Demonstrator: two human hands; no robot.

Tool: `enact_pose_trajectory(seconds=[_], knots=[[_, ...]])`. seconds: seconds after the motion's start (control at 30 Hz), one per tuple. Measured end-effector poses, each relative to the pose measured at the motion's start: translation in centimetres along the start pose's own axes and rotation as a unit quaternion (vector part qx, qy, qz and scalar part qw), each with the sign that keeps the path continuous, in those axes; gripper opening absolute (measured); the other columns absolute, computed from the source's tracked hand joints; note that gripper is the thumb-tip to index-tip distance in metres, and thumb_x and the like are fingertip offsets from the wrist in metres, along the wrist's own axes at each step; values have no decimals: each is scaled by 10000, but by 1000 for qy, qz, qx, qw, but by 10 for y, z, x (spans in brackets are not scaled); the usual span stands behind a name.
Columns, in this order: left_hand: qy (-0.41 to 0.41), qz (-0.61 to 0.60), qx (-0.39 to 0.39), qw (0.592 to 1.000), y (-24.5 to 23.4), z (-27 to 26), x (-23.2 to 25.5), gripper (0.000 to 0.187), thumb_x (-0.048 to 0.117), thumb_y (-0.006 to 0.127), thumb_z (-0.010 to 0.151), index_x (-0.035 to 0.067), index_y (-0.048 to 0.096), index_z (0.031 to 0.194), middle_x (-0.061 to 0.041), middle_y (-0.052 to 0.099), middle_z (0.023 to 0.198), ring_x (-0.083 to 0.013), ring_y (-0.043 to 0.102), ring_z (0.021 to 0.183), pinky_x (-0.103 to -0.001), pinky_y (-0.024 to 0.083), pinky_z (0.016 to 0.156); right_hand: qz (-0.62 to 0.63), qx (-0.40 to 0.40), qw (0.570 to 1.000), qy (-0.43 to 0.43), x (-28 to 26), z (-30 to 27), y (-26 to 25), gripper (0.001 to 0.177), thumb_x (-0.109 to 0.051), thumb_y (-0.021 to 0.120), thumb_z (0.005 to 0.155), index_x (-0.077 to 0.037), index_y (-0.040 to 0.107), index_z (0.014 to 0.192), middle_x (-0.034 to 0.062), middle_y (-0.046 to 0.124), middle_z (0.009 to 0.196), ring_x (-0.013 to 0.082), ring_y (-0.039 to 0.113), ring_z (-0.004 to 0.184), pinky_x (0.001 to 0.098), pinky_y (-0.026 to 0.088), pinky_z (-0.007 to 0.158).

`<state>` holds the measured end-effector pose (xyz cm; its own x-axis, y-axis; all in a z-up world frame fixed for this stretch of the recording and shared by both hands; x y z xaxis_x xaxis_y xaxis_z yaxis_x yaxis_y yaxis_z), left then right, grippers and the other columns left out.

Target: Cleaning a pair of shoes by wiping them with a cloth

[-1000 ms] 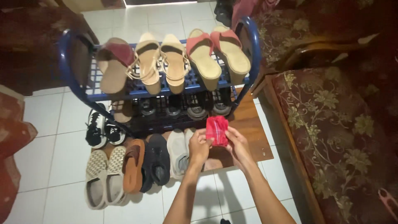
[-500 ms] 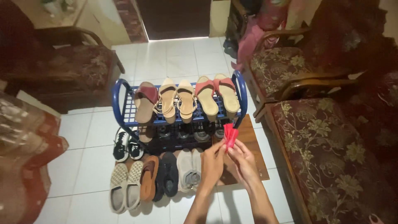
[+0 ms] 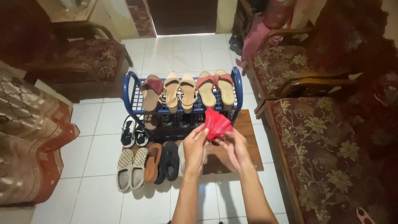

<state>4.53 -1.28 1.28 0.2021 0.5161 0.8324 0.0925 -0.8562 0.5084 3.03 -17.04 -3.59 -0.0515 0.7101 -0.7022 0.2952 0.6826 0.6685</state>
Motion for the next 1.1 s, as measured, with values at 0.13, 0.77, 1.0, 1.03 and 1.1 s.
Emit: enact_pose_trajectory(seconds=[0.13,0.77,1.0,1.03,1.1], knots=[[94,177,-35,979,-3,-9,7,437,52,724,900,-106,671,1304,-187,772,1209,-143,707,1031,-266,551,902,-45,3,999,31,-7,-10,20,281,-187,551,1009,14,592,1202,103,730,1026,204,720,907,400,601,832],[128,46,-89,987,-12,-61,56,406,115,562,1027,3,573,1418,-127,713,1254,-107,695,962,-242,563,774,79,-61,995,12,-12,-101,59,561,-435,428,940,-45,563,1319,130,693,1272,255,691,1118,432,551,930],[117,34,37,992,-15,-76,65,354,41,674,933,-21,638,1280,-110,735,1148,-123,692,917,-244,569,746,59,-54,993,-90,0,-110,38,385,-42,668,942,13,585,1314,139,689,1268,226,670,1149,383,545,1014],[115,35,35,992,-19,-73,57,354,41,674,933,-21,638,1280,-110,735,1148,-123,692,917,-244,569,746,60,-52,993,-91,3,-110,32,385,-42,668,942,13,585,1314,139,689,1268,226,670,1149,383,545,1014],[98,39,45,993,-27,-65,43,298,39,685,917,-27,653,1206,-101,732,1099,-132,688,878,-264,576,715,66,-82,990,-89,7,-109,21,337,-35,670,965,56,610,1285,151,704,1239,233,664,1134,386,540,1012]])
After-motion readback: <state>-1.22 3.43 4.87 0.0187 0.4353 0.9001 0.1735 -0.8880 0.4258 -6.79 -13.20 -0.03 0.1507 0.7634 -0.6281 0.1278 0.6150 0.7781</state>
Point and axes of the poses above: each hand's wrist, its own z-axis towards the middle knuckle, its own y-axis out of the palm, x = y × z, the point moved 2 cm from there along z, towards the middle knuckle
